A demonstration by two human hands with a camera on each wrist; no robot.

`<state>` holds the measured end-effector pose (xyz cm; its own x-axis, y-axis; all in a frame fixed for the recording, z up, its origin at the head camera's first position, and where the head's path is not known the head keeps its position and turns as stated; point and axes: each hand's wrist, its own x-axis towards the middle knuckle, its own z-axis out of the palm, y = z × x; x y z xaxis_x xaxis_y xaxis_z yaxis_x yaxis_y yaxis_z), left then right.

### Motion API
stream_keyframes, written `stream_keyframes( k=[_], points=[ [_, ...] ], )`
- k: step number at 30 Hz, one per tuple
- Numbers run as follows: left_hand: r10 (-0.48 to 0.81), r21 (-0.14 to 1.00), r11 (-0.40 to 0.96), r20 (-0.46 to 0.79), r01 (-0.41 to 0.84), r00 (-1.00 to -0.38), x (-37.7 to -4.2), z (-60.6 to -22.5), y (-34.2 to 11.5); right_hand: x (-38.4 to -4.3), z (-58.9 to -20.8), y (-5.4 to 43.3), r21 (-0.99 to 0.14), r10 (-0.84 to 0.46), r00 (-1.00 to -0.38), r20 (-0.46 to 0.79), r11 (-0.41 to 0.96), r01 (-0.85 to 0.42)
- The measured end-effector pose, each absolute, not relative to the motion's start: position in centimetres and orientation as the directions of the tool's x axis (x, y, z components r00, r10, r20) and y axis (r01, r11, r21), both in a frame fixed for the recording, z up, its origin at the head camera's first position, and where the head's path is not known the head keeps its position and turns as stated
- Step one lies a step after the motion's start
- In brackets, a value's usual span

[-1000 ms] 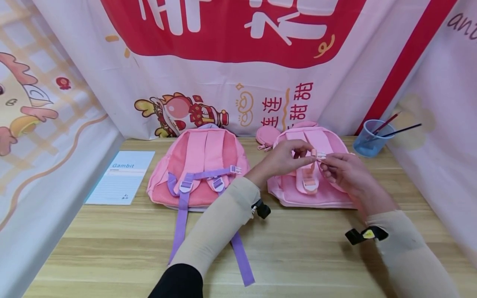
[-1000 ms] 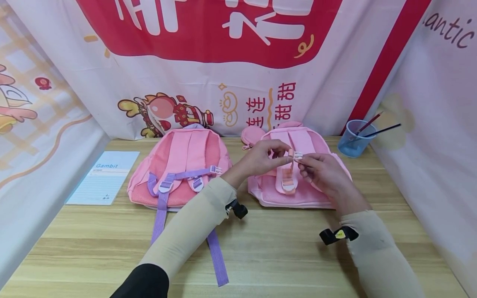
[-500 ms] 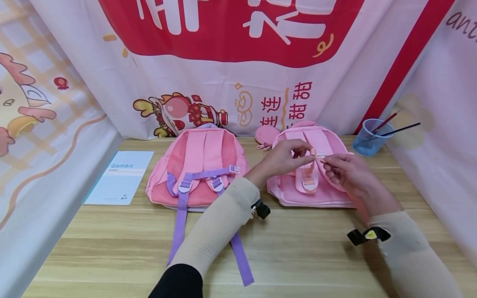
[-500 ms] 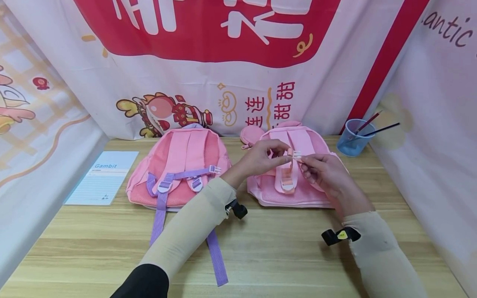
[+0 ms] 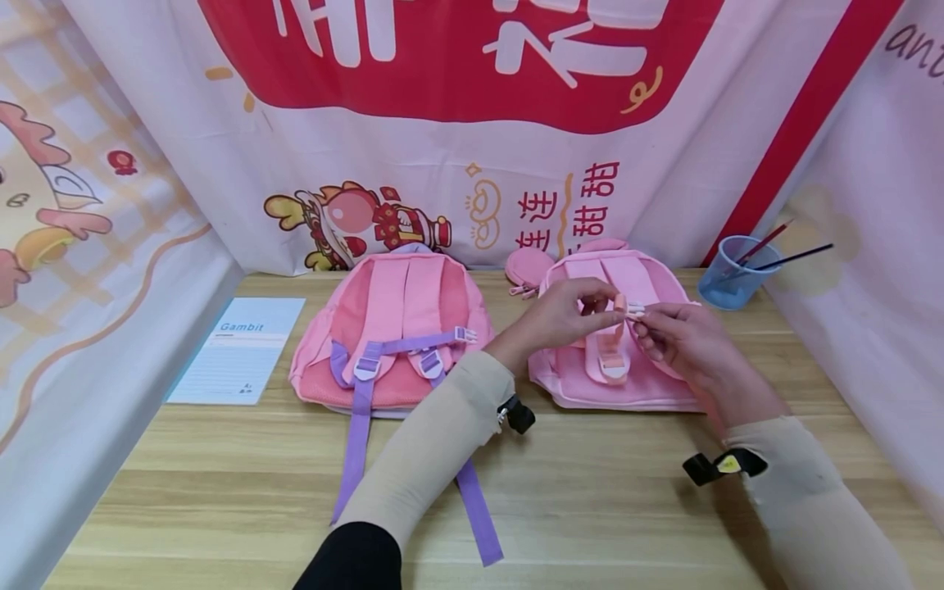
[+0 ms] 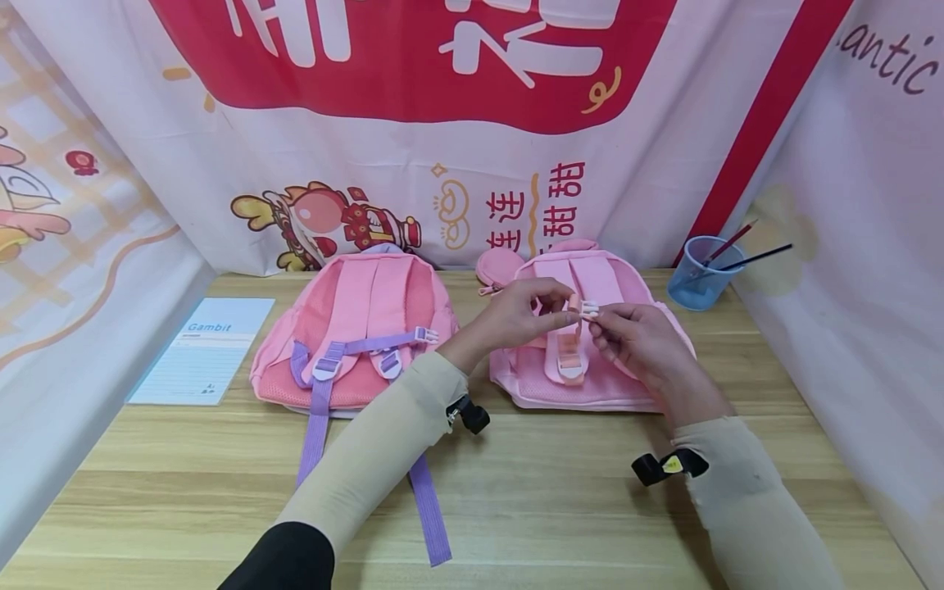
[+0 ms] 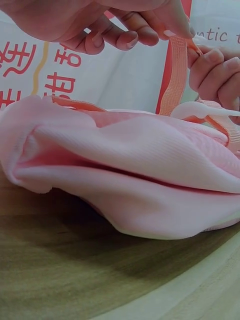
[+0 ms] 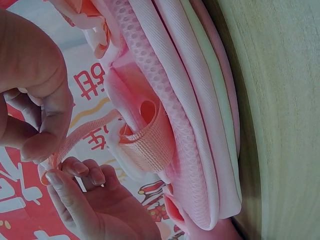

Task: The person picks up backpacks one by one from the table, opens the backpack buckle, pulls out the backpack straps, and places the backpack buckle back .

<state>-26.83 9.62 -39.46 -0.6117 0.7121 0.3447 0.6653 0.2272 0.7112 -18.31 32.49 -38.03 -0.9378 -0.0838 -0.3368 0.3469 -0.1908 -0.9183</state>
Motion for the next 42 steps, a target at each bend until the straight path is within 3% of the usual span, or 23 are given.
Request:
stream_keyframes(
  k=[14, 22, 35, 42],
  points=[
    [0.719, 0.719, 0.216, 0.34, 0.661, -0.606, -26.9, -39.5, 9.6, -18.2, -38.0, 33.1, -0.895, -0.138, -0.936, -0.325, -0.274, 0.351],
    [0.736, 0.683, 0.224, 0.348, 0.695, -0.58, -26.9, -39.2, 9.7, -18.2, -37.4, 32.9, -0.919, -0.076, -0.932, -0.354, -0.154, 0.362],
    [0.813, 0.752, 0.186, 0.243, 0.633, -0.528, -27.5, -39.9, 10.3, -17.9, -36.9, 33.1, -0.942, -0.049, -0.946, -0.321, -0.089, 0.324],
    [0.796, 0.786, 0.204, 0.214, 0.583, -0.567, -27.5, -40.6, 11.1, -17.6, -36.8, 33.2, -0.942, -0.048, -0.946, -0.32, -0.093, 0.323]
  ],
)
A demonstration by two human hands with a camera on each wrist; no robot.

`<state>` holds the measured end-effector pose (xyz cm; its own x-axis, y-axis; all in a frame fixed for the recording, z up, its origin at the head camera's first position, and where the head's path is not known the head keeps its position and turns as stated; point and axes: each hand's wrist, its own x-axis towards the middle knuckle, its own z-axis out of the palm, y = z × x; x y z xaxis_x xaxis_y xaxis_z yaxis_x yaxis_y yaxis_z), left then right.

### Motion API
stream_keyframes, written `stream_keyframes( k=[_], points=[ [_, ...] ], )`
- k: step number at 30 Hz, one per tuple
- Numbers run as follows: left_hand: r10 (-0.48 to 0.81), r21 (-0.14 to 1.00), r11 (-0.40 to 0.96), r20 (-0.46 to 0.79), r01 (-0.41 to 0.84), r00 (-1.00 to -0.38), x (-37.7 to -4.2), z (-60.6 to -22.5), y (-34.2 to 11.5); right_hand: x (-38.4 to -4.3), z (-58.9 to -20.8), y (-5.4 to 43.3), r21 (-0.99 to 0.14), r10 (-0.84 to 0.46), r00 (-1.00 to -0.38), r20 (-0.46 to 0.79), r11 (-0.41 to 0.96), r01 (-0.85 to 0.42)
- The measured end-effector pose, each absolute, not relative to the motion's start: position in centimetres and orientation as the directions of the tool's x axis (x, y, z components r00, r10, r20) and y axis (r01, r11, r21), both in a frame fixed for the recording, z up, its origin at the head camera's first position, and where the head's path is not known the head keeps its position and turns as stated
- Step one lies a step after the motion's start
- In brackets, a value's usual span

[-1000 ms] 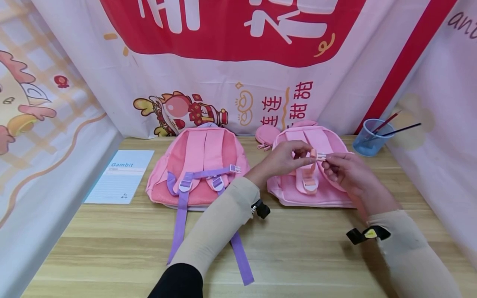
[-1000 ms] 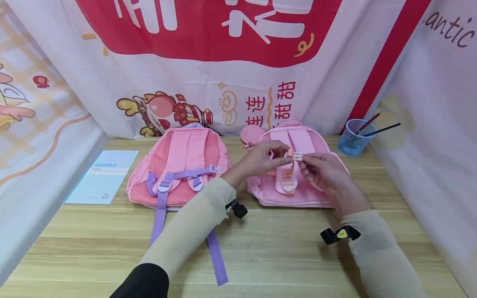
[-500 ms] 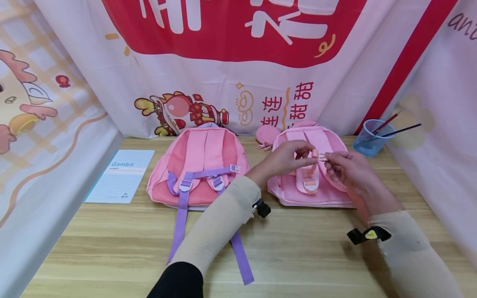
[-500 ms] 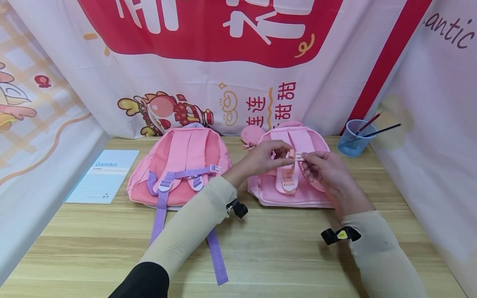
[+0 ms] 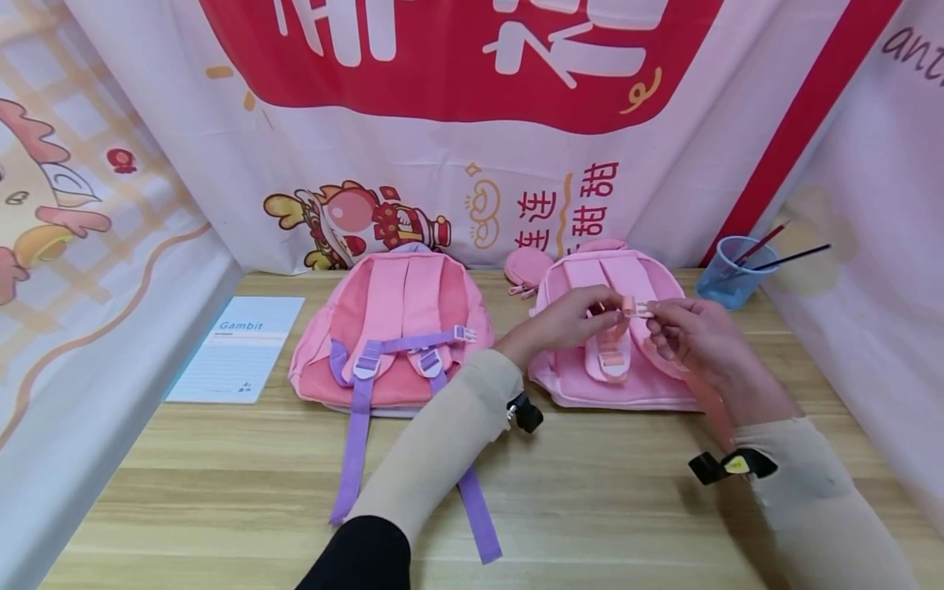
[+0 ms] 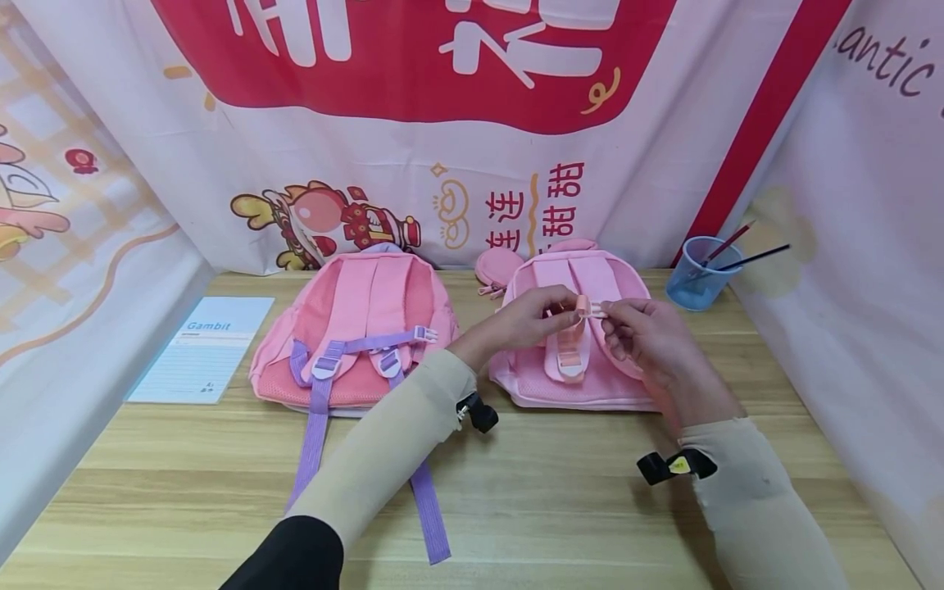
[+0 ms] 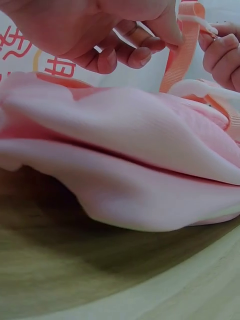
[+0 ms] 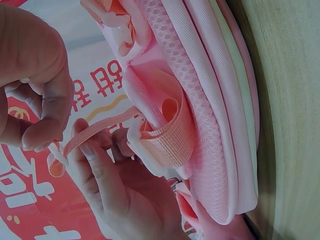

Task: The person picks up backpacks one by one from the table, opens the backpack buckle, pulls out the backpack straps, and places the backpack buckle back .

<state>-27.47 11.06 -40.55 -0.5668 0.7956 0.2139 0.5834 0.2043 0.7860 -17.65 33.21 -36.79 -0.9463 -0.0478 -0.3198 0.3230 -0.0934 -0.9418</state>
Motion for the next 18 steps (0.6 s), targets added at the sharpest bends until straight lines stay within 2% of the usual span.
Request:
stream_keyframes(
  k=[11, 18],
  points=[
    [0.761, 0.829, 0.231, 0.171, 0.508, -0.626, -27.5, -41.2, 11.9, -17.5, -37.0, 33.5, -0.943, -0.051, -0.95, -0.307, -0.12, 0.311],
    [0.774, 0.812, 0.249, 0.161, 0.528, -0.612, -27.4, -41.2, 12.4, -17.3, -36.8, 34.1, -0.935, -0.043, -0.947, -0.318, -0.151, 0.321]
  ],
)
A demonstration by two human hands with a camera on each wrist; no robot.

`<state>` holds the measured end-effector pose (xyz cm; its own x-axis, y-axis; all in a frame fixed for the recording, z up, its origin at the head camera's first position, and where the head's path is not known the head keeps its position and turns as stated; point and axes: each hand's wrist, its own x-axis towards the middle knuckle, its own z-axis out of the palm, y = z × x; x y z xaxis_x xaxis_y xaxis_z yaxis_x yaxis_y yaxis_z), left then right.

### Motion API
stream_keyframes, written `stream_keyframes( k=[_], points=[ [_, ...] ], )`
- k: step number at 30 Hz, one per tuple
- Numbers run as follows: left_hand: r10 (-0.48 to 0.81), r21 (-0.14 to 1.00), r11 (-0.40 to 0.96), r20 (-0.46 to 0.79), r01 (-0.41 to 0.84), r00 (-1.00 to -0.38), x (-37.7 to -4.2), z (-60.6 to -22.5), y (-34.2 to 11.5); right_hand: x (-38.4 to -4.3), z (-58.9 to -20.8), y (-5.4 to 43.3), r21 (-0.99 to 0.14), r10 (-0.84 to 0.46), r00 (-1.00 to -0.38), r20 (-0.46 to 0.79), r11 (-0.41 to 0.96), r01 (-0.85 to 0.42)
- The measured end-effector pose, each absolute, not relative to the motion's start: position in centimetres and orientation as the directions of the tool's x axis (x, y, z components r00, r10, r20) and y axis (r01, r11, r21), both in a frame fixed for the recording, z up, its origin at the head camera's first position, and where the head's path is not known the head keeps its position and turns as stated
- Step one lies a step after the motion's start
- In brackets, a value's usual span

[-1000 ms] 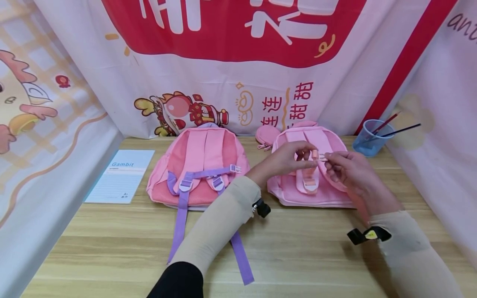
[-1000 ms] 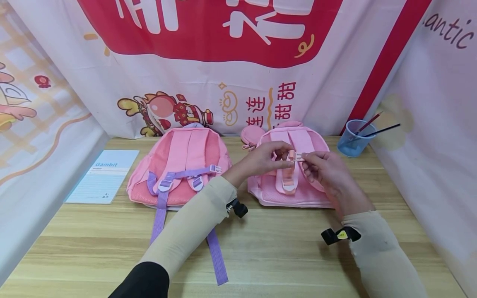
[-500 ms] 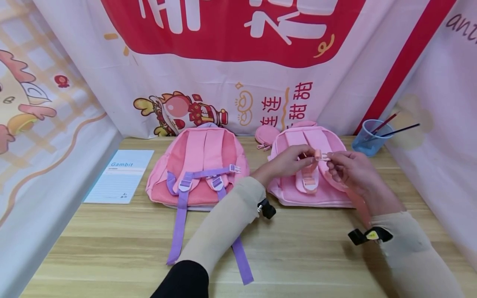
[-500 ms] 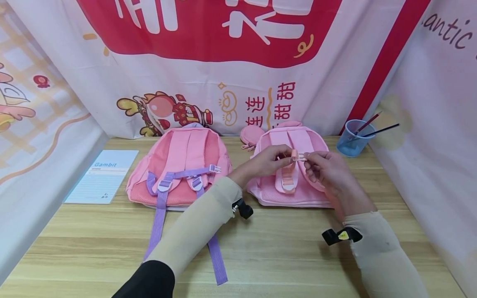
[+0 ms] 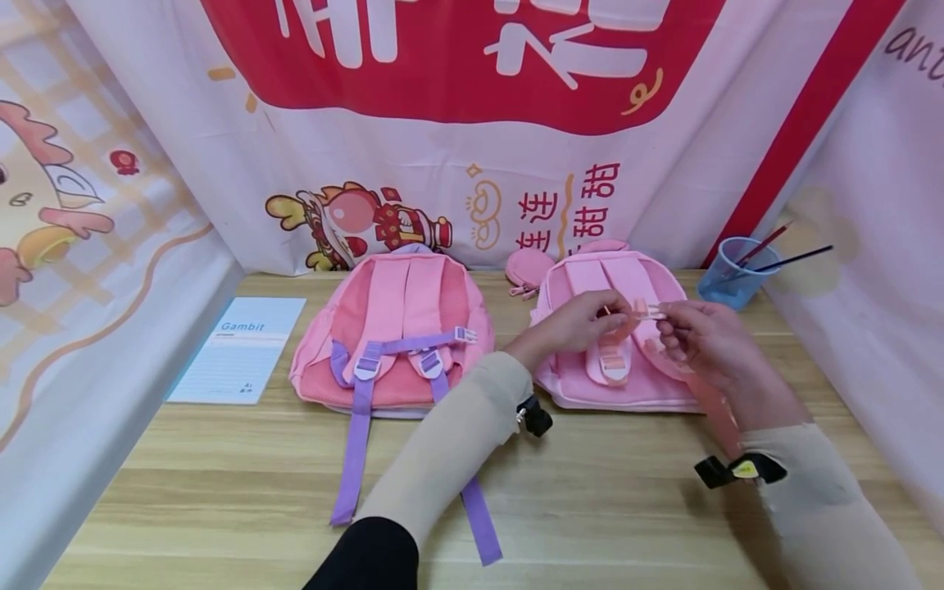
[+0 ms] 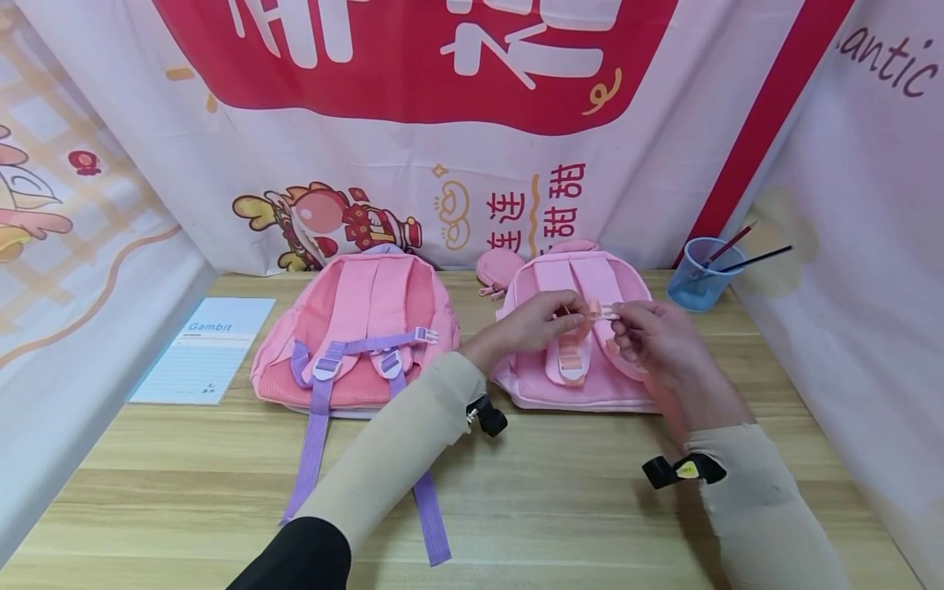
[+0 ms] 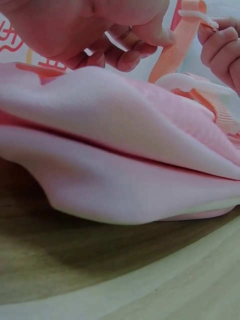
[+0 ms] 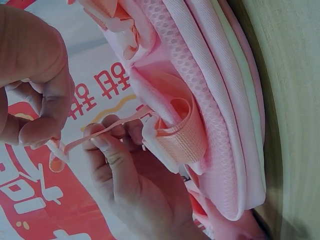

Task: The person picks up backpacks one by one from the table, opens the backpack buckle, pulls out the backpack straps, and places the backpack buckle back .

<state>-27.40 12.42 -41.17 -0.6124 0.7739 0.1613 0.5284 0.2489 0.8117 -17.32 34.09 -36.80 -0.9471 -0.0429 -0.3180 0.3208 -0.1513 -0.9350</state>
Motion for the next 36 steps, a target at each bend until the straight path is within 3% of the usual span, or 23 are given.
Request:
stream_keyframes(
  k=[11, 18, 29, 36],
  points=[
    [0.786, 0.718, 0.324, 0.159, 0.617, -0.598, -27.3, -41.4, 13.1, -16.7, -36.0, 35.1, -0.942, -0.076, -0.964, -0.254, -0.208, 0.265],
    [0.784, 0.703, 0.359, 0.13, 0.614, -0.607, -27.1, -41.1, 13.0, -16.5, -35.8, 34.7, -0.928, -0.086, -0.956, -0.279, -0.231, 0.291],
    [0.714, 0.792, 0.227, 0.26, 0.566, -0.65, -26.9, -39.6, 11.5, -16.3, -36.0, 33.9, -0.922, -0.042, -0.966, -0.254, -0.293, 0.255],
    [0.712, 0.753, 0.146, 0.37, 0.641, -0.597, -26.2, -38.1, 10.9, -16.4, -36.2, 33.3, -0.917, -0.037, -0.967, -0.253, -0.309, 0.252]
  ],
)
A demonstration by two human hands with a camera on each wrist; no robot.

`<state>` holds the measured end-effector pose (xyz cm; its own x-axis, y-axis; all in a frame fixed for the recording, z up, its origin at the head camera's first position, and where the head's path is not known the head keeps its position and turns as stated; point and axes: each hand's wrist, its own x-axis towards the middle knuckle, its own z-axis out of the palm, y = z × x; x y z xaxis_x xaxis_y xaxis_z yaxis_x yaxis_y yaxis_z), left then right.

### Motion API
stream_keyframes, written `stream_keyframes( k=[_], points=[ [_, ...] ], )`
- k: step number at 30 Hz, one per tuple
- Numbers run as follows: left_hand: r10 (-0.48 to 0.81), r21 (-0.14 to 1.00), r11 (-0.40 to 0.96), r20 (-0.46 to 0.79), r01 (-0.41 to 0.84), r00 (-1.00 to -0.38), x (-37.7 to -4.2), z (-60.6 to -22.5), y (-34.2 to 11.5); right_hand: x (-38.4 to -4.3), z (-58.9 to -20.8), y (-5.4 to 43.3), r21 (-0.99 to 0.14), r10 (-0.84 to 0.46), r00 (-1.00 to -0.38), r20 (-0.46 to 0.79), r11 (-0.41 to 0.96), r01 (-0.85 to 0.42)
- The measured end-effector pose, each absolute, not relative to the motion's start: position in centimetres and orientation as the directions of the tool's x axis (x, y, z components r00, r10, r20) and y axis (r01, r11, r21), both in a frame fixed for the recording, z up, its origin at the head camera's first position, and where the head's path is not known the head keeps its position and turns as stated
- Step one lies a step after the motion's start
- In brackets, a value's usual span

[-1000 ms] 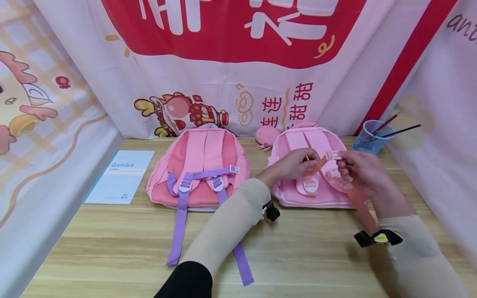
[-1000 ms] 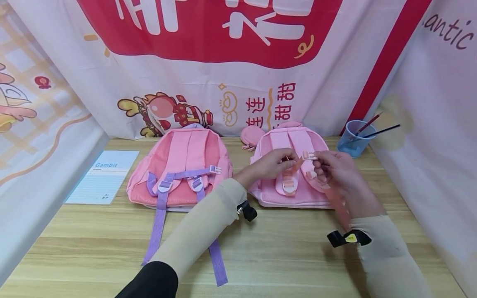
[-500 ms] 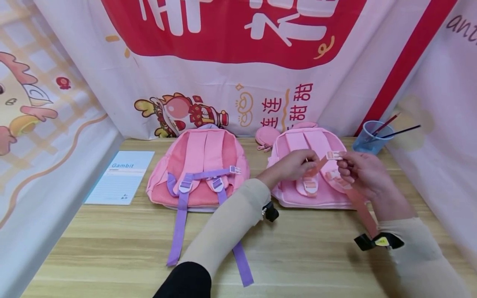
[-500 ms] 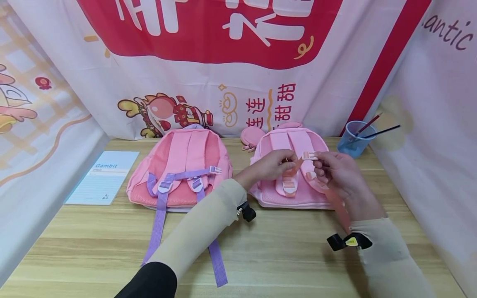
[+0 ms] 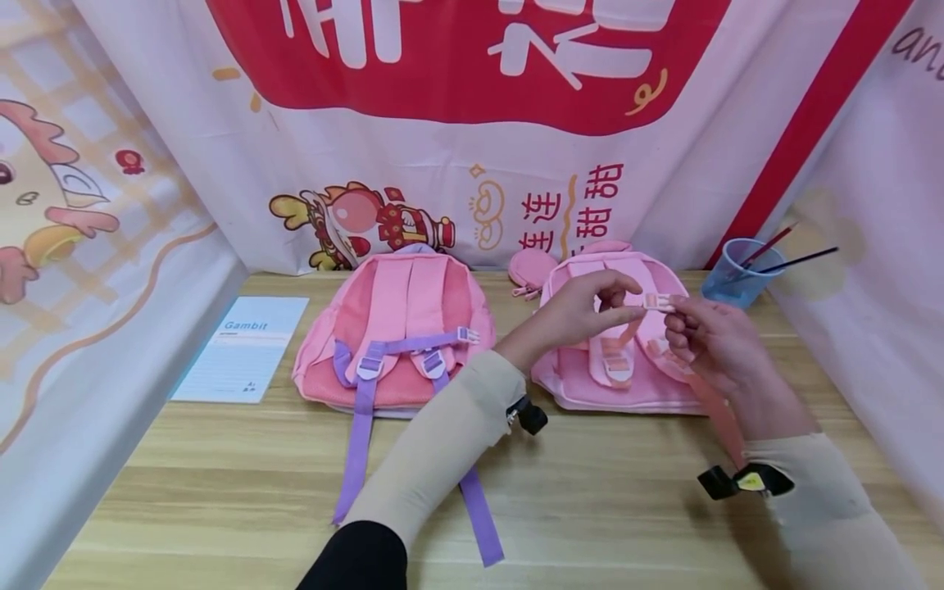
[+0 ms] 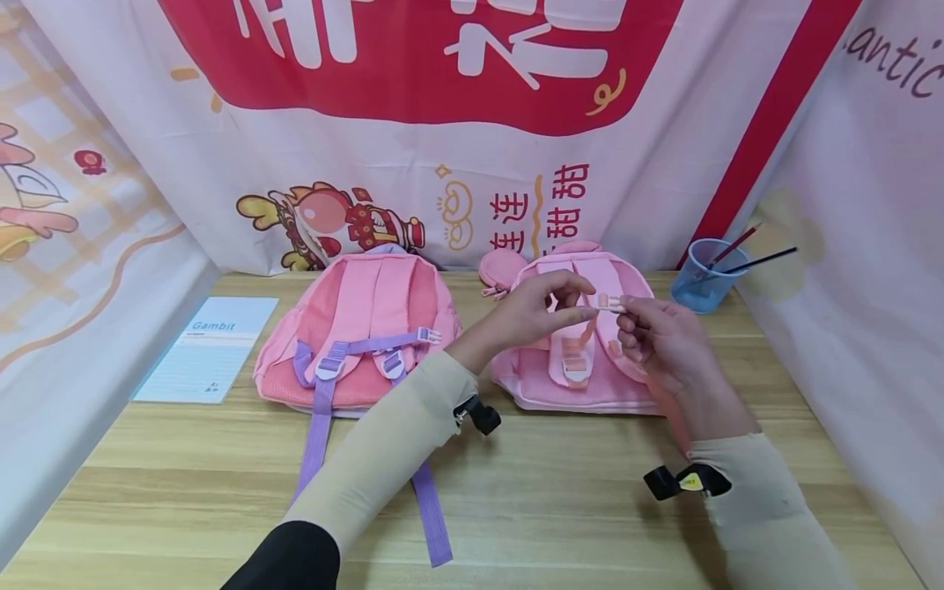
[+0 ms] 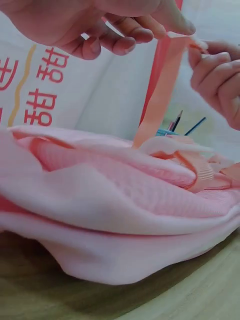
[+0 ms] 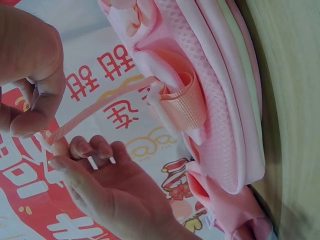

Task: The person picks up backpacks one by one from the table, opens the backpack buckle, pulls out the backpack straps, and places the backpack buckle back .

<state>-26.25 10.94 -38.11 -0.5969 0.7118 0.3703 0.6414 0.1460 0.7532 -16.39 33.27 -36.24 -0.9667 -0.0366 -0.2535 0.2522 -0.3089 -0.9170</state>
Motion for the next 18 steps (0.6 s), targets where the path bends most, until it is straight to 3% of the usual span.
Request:
stream_keyframes(
  k=[18],
  points=[
    [0.698, 0.75, 0.15, 0.381, 0.645, -0.606, -25.9, -37.5, 10.5, -16.8, -37.7, 32.1, -0.839, -0.12, -0.961, -0.25, -0.469, 0.277]
  ],
)
